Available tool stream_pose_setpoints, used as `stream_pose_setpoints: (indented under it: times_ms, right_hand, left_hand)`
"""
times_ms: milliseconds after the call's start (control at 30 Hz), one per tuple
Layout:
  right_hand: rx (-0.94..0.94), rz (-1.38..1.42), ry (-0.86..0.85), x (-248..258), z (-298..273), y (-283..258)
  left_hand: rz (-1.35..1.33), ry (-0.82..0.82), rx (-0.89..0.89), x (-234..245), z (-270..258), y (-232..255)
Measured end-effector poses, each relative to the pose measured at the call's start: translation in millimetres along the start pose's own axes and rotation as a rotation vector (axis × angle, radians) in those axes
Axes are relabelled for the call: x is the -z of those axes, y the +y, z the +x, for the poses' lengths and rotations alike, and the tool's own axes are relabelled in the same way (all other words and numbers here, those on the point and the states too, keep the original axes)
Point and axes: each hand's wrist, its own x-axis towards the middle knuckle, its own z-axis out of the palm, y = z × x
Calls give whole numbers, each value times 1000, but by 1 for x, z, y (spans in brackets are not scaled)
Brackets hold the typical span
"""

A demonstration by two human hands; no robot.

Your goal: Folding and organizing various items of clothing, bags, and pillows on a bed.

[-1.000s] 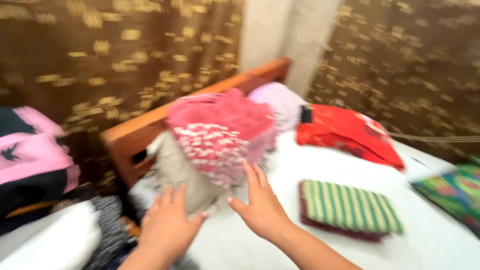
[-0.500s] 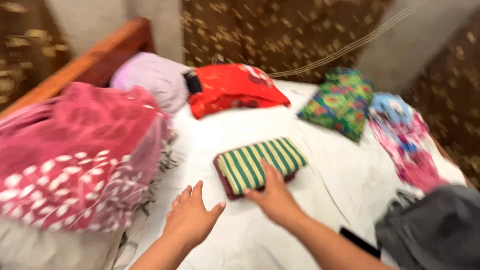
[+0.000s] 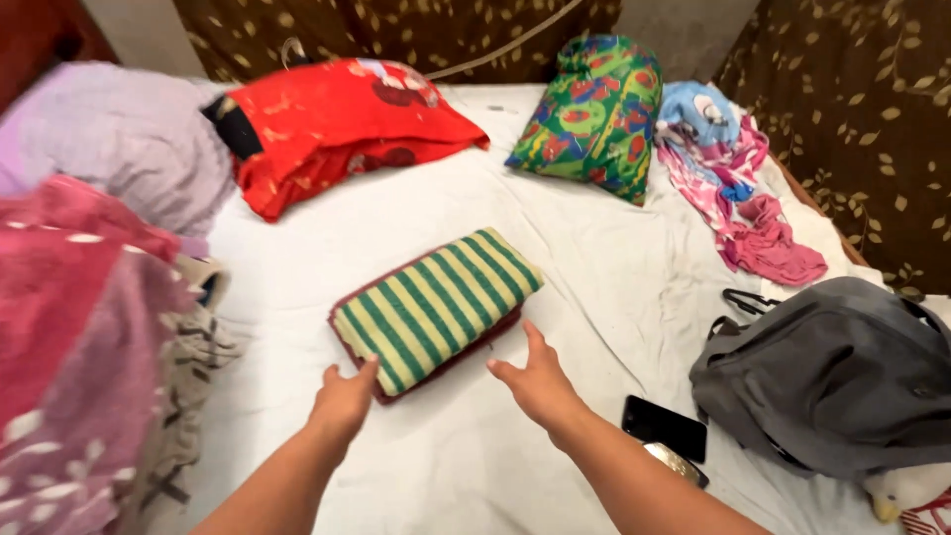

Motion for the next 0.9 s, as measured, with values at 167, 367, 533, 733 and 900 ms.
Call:
stream_pose_setpoints:
  times_ms: [167,367,533,733,900]
  right_hand:
    - [-77,6,-51,17,61,16]
    - [-145,75,-69,32,93,19]
    - [-142,115,-95,33,95,14]
    - [-132,181,-73,40,73,18]
    - [-197,257,-24,53,17,32]
  left_hand:
    - [-174,-27,172,-38,39,-11]
    - [-163,-33,182,-71,51,-12]
    - [-194,-64,144,-73,17,34]
    - [-166,-104,64,-80,-22,66]
    - [-66,-143,-133,-106,-51,68]
